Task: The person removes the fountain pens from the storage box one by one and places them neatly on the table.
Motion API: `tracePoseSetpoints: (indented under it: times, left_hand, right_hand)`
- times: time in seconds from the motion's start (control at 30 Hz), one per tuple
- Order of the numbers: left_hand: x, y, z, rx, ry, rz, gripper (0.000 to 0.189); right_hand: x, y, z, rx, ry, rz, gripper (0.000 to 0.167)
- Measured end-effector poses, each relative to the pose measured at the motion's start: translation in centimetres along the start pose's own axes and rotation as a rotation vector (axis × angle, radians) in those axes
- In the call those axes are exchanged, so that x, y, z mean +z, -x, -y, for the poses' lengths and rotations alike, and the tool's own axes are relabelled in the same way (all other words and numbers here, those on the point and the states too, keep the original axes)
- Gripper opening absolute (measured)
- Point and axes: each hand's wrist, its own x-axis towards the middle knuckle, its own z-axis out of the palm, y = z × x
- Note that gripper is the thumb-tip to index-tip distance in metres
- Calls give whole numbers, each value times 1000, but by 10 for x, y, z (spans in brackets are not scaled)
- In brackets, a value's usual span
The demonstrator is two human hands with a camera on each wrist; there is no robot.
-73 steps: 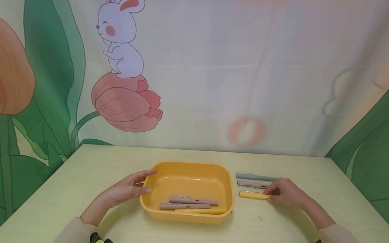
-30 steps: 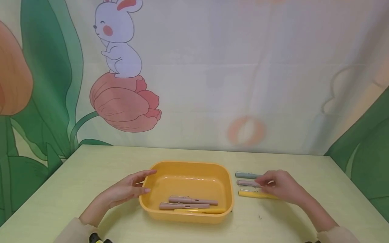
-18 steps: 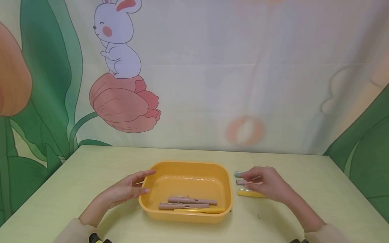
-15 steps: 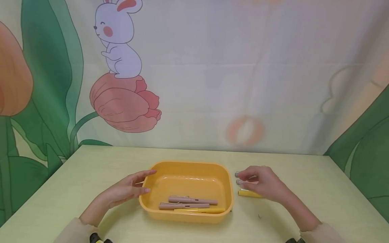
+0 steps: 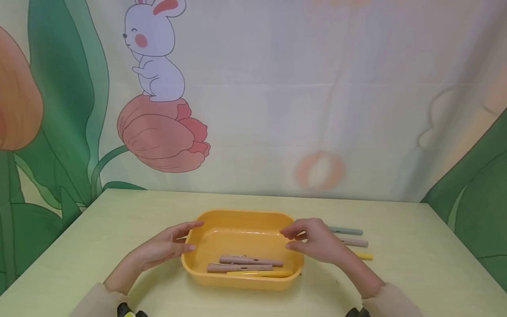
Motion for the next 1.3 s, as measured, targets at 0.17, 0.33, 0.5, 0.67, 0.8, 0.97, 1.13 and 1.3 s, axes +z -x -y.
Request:
tracePoseSetpoints:
  times: [0.17, 0.33, 0.5, 0.67, 0.8, 0.97, 1.13, 1.3]
  left_hand:
    - [0, 0, 0, 0, -4, -2, 63]
    - [0, 0, 0, -3, -4, -7, 63]
    - [0, 0, -1, -6, -5, -8, 63]
    - [0, 1, -1, -4, -3, -3, 64]
    - [0, 1, -1, -4, -2, -5, 63]
    - [0, 0, -1, -3, -2, -8, 63]
    - [0, 0, -1, -4, -6, -11, 63]
    - [1, 0, -2, -4, 1, -6, 63]
  right_hand:
    - [12, -8, 2, 36, 6, 38, 30]
    - [24, -16, 2, 42, -16, 75, 29]
    - [33, -24, 0, 11, -13, 97, 29]
    - [42, -32, -3, 2, -8, 121, 28]
    - [51, -38, -5, 7, 17, 132, 25]
    - [57, -43, -5, 5, 47, 150, 24]
    - [64, -48, -9, -2, 101, 168, 22]
    - [68, -52, -10, -16, 176, 198, 20]
